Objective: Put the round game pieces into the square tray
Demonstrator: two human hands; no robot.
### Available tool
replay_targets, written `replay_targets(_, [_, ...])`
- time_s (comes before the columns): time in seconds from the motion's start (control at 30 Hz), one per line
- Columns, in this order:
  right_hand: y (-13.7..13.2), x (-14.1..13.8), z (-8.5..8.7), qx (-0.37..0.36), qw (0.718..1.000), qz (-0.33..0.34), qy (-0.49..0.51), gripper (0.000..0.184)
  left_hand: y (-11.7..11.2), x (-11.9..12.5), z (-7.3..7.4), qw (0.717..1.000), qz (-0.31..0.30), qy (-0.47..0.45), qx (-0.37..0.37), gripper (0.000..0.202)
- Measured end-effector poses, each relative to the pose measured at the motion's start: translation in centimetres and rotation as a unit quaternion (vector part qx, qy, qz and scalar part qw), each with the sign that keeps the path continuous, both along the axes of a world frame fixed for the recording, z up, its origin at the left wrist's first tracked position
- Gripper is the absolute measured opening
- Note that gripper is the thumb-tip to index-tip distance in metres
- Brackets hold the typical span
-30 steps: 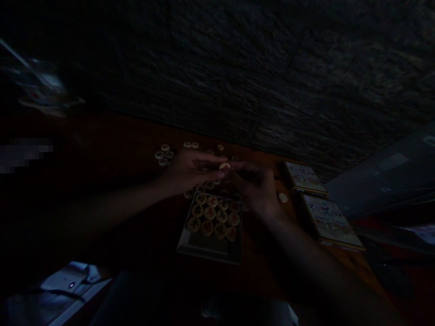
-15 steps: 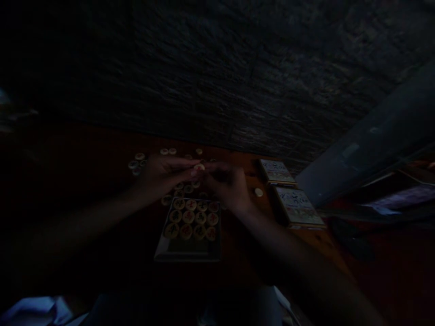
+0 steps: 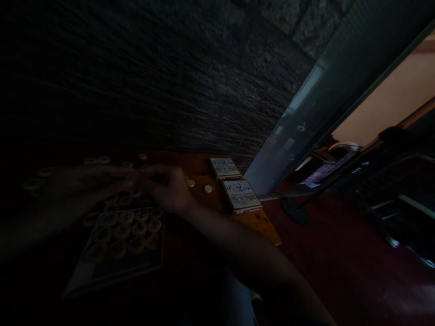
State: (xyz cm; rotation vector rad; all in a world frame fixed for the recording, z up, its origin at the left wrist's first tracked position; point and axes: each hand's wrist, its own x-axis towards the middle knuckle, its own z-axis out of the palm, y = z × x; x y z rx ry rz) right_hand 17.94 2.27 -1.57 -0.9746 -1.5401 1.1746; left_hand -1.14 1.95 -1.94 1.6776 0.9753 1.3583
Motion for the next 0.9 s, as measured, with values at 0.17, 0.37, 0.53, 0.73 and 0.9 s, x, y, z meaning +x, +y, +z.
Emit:
replay_targets(0.17, [-0.37, 0.02, 0.51, 0.047, 0.999, 0.007, -0.013, 0.029, -0.13, 0.22, 0.29, 0.999, -0.023, -0.035, -0.025, 0.015])
replay_targets(0.37, [-0.52, 0.2, 0.51, 0.064, 0.998, 0.014, -0.014, 0.025, 0.21, 0.04, 0.23, 0.997, -0.037, -0.045, -0.049, 0.02])
replay_targets(0.53, [-0.69, 0.13, 0.79, 0.052, 0.999, -0.002, -0.005, 0.027, 0.11, 0.1, 0.23, 0.994, -0.067, -0.063, -0.066, 0.026])
replay_targets(0.73, [-0.46, 0.25, 0.21, 0.032, 0.999, -0.017, -0.012, 0.026, 0.11, 0.24, 0.04, 0.996, -0.078, -0.043, -0.03, 0.026])
replay_targets(0.9, [-0.4, 0.25, -0.07, 0.025, 1.0, -0.011, 0.003, 0.025, 0.09, 0.36, 0.04, 0.994, -0.082, -0.065, -0.042, 0.025])
